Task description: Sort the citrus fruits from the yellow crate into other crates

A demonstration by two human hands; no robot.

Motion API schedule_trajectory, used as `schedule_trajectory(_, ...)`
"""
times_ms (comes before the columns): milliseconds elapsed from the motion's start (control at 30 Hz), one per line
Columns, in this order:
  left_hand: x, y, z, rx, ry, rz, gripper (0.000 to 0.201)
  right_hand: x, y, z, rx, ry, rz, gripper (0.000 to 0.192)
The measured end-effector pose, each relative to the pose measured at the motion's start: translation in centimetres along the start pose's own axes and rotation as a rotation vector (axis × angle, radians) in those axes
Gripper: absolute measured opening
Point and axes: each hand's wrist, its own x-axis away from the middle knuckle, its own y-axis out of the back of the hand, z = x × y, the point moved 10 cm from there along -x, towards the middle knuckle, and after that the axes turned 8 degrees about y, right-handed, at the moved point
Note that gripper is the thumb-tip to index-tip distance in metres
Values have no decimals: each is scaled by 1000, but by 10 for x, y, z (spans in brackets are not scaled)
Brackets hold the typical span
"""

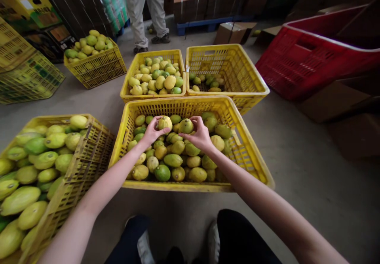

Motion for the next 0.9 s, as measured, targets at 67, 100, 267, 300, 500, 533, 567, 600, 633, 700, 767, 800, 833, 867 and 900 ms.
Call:
schedule_trajectory(67,2,0,-1,29,28,-8,61,0,2,-2,-2,-3,-23,63)
schedule_trajectory(100,4,1,-1,54,51,-14,60,0,4,-2,-10,-2,-42,64)
schedule_trajectory(267,8,2,5,232,186,-39,50,-1,11,-5,-115,-53,-121,66)
schedule_trajectory(300,8,1,6,270,208,-36,47,-1,11,-7,-156,-82,-125,67)
schedule_trajectory(500,6,-7,15,492,329,2,28,1,2,-16,-432,-245,-129,66)
schedule_trajectory(533,6,-7,17,530,357,-5,23,2,1,-18,-476,-273,-138,66)
schedule_trajectory(567,6,-6,19,570,387,-18,18,3,-1,-21,-517,-303,-148,66)
schedule_trajectory(600,7,-5,22,608,418,-35,14,5,-2,-23,-555,-332,-155,65)
schedule_trajectory(633,7,-3,23,642,445,-52,13,6,-4,-25,-591,-358,-159,64)
schedule_trajectory(700,9,-2,24,693,485,-74,17,7,-7,-26,-657,-403,-155,59)
schedule_trajectory(767,11,-4,22,720,501,-54,23,8,-10,-27,-724,-446,-145,54)
schedule_trajectory(800,12,-5,20,728,506,-36,25,8,-11,-27,-758,-466,-140,52)
schedule_trajectory(833,12,-8,19,734,511,-18,27,8,-13,-26,-788,-484,-127,49)
schedule_trajectory(867,13,-10,18,737,516,-4,28,8,-15,-25,-812,-496,-109,45)
schedule_trajectory(900,14,-11,18,737,521,-1,27,8,-17,-24,-829,-501,-88,42)
